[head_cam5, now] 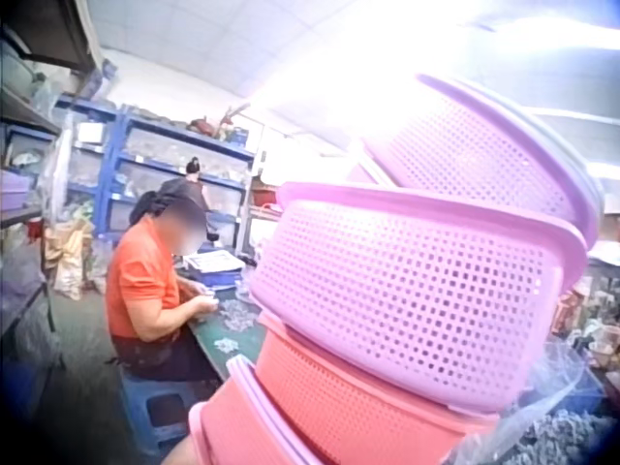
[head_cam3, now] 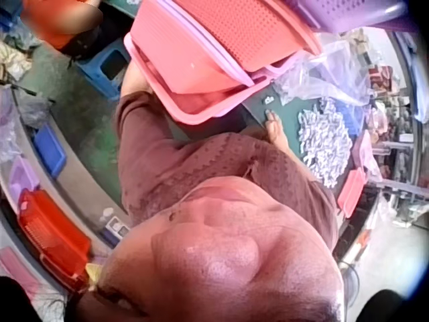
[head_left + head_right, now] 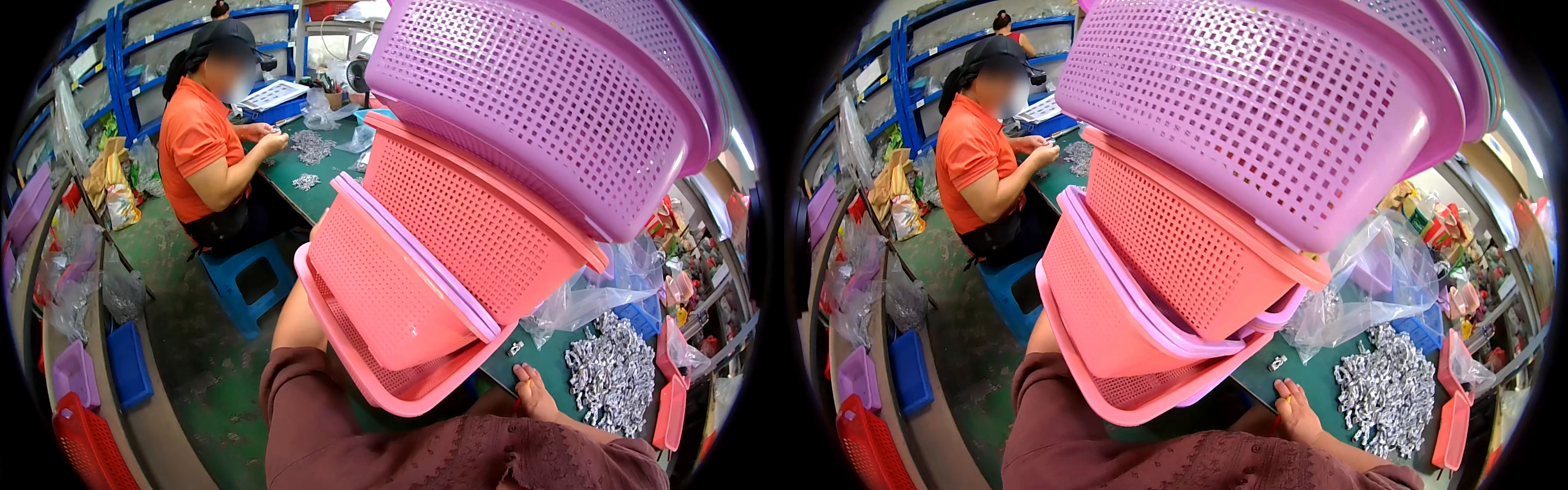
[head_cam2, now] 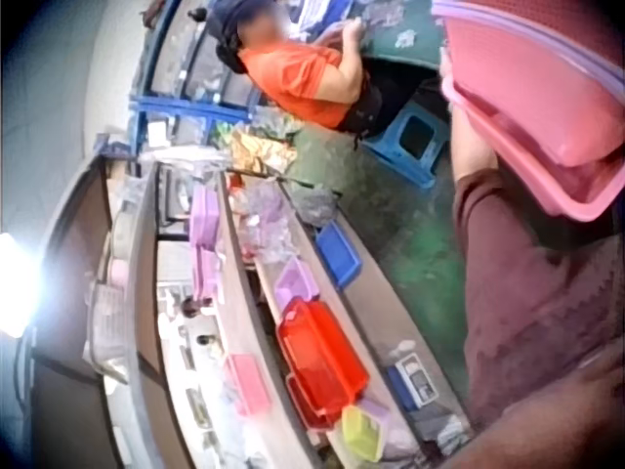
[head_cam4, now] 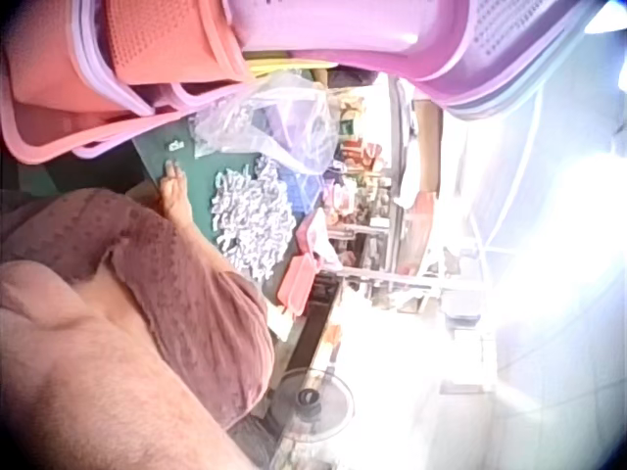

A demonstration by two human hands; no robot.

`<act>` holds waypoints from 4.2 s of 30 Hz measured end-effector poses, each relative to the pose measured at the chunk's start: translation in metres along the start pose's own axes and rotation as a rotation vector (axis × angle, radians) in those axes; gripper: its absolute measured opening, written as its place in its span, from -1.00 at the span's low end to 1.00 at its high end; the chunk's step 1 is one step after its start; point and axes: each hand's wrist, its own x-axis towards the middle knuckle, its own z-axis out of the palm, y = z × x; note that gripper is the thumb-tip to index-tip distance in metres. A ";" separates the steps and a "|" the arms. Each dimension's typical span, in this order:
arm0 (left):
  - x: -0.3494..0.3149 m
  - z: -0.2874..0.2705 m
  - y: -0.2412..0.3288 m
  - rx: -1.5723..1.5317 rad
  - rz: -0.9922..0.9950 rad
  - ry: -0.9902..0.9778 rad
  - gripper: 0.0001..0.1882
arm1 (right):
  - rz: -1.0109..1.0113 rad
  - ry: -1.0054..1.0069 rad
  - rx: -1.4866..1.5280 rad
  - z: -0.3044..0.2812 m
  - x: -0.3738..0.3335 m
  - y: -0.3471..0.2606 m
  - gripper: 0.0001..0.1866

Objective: The person picks up small silver metallic components by hand and uses a thin red tool to scrape or poke individual parts before placing them into a container.

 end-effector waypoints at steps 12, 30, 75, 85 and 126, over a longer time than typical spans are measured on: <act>-0.009 0.005 -0.010 -0.004 0.015 0.023 -0.65 | 0.024 -0.040 -0.008 0.000 -0.001 0.000 -0.73; -0.011 0.010 -0.006 -0.001 0.034 0.030 -0.66 | 0.037 -0.032 -0.002 -0.002 0.001 -0.004 -0.71; -0.012 0.012 -0.007 -0.008 0.048 0.026 -0.69 | 0.051 -0.055 -0.023 -0.003 0.001 -0.006 -0.67; -0.012 0.013 -0.007 -0.012 0.047 0.018 -0.70 | 0.028 -0.025 -0.025 -0.002 0.001 -0.004 -0.69; -0.362 -0.002 -0.243 0.592 -0.622 0.372 -0.87 | -0.033 0.116 0.043 -0.006 -0.004 -0.003 -0.70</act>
